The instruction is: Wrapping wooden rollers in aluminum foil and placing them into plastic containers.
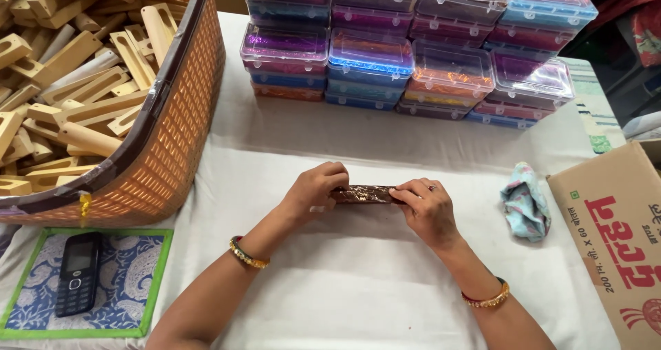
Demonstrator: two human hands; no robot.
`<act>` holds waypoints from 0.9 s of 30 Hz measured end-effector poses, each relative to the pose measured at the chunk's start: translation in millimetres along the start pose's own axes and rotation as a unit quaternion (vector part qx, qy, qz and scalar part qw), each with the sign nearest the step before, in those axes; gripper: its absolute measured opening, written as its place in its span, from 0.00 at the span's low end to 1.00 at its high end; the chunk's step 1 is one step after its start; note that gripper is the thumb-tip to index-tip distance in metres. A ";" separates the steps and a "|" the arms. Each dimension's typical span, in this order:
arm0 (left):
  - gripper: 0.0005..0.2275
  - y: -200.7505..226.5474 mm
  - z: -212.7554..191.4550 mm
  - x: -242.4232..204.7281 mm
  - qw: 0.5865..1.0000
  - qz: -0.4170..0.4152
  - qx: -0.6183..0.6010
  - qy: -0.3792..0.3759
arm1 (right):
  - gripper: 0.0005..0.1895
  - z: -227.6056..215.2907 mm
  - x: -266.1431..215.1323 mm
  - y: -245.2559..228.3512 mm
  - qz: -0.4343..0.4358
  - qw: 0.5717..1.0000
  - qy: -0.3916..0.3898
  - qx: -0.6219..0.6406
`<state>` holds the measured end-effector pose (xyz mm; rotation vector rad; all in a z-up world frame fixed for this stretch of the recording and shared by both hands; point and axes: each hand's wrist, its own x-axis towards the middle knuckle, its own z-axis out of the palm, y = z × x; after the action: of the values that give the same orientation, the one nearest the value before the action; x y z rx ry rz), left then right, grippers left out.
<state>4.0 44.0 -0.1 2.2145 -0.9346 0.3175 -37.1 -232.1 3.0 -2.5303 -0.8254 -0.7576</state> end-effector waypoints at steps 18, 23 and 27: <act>0.04 15.4 -1.0 0.3 0.990 0.118 0.073 0.015 | 0.12 0.6 -1.7 2.0 0.023 1.000 -0.011 -0.001; 0.22 19.5 -14.9 7.1 0.995 0.095 0.018 -0.004 | 0.12 0.1 1.4 2.4 0.015 1.000 -0.010 -0.005; 0.19 -3.5 1.0 -2.7 0.991 0.058 0.082 -0.089 | 0.11 0.6 1.6 3.6 0.015 1.000 -0.001 0.001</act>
<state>4.5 46.5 -3.9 2.3726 -1.1733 0.2599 -33.6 -233.8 2.9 -2.5357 -0.7872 -0.7434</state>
